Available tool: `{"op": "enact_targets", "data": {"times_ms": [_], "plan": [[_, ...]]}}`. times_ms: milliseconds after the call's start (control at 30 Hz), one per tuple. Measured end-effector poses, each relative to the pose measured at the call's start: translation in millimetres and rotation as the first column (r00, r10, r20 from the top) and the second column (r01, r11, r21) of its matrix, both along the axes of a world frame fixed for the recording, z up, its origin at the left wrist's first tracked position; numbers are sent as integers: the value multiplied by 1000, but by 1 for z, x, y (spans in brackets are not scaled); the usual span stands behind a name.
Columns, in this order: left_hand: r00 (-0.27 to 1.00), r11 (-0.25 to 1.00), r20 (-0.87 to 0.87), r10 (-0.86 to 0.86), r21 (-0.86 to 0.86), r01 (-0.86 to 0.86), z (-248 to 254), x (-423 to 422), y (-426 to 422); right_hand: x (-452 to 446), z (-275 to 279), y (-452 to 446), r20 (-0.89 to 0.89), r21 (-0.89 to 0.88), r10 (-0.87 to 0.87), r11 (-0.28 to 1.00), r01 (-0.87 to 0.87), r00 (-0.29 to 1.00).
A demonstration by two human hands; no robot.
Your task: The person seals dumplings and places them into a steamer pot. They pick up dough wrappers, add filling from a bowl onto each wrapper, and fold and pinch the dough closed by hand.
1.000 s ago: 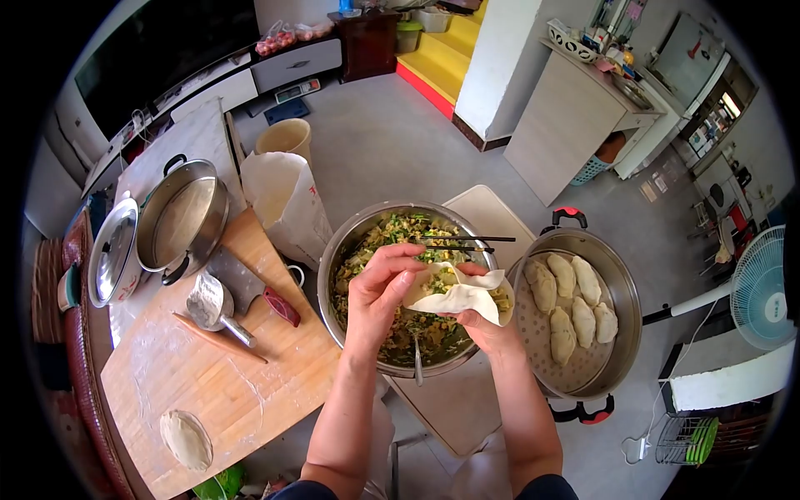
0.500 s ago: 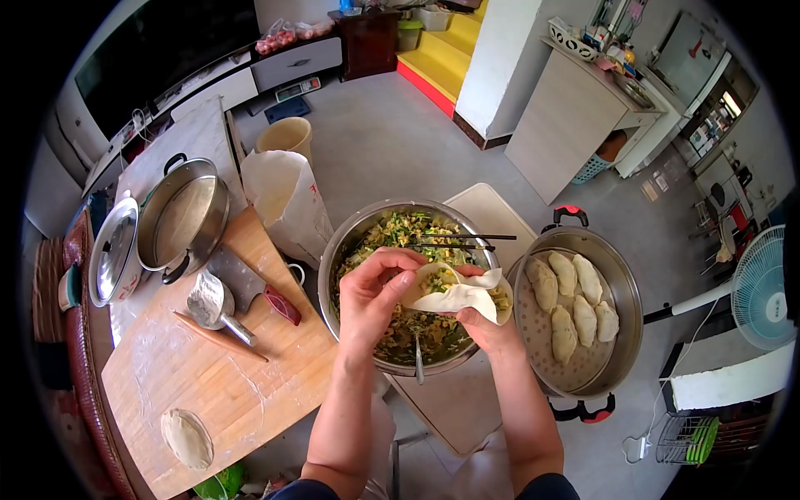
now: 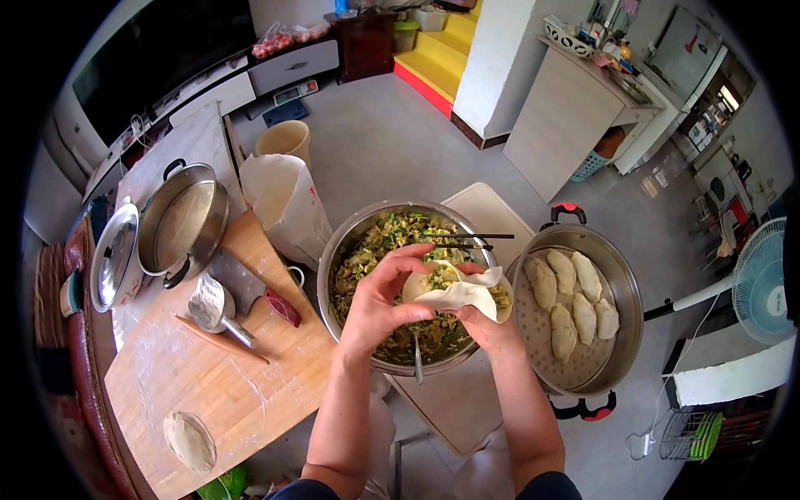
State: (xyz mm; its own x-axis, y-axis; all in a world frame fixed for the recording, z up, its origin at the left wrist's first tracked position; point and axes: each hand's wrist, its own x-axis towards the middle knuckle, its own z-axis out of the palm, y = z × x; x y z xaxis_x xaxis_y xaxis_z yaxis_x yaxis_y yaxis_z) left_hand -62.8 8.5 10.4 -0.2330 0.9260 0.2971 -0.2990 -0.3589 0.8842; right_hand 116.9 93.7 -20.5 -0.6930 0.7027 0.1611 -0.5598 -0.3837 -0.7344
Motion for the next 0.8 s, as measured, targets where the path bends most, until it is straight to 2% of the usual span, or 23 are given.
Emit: {"op": "enact_targets", "data": {"times_ms": [100, 200, 300, 400, 500, 600, 700, 800], "plan": [[995, 998, 88, -50, -19, 52, 1, 10, 3, 0, 1, 1, 0, 51, -22, 998, 22, 1000], [998, 992, 11, 69, -103, -68, 7, 19, 2, -3, 10, -1, 21, 83, -15, 997, 13, 1000], [996, 992, -3, 93, -88, -93, 4, 20, 4, -5, 8, -2, 21, 88, -39, 995, 37, 999], [996, 990, 12, 87, -111, -85, 5, 21, 3, -1, 10, -2, 30, -46, 45, 998, -44, 999], [994, 993, 89, 62, -106, -53, 10, 22, 1, 0, 8, -2, 42, -18, 32, 999, -31, 999], [966, 992, -224, 130, 39, -124, 0, 14, 5, 1, 2, 0, 38, -2, 35, 999, -35, 999], [903, 971, -362, 233, 130, -198, 5, 15, 5, 1, 4, -2, 46, -10, 21, 1000, -20, 999], [840, 966, -477, 258, 106, -237, 15, 14, 1, 1, 3, -1, 34, -4, 18, 1000, -18, 999]]}}
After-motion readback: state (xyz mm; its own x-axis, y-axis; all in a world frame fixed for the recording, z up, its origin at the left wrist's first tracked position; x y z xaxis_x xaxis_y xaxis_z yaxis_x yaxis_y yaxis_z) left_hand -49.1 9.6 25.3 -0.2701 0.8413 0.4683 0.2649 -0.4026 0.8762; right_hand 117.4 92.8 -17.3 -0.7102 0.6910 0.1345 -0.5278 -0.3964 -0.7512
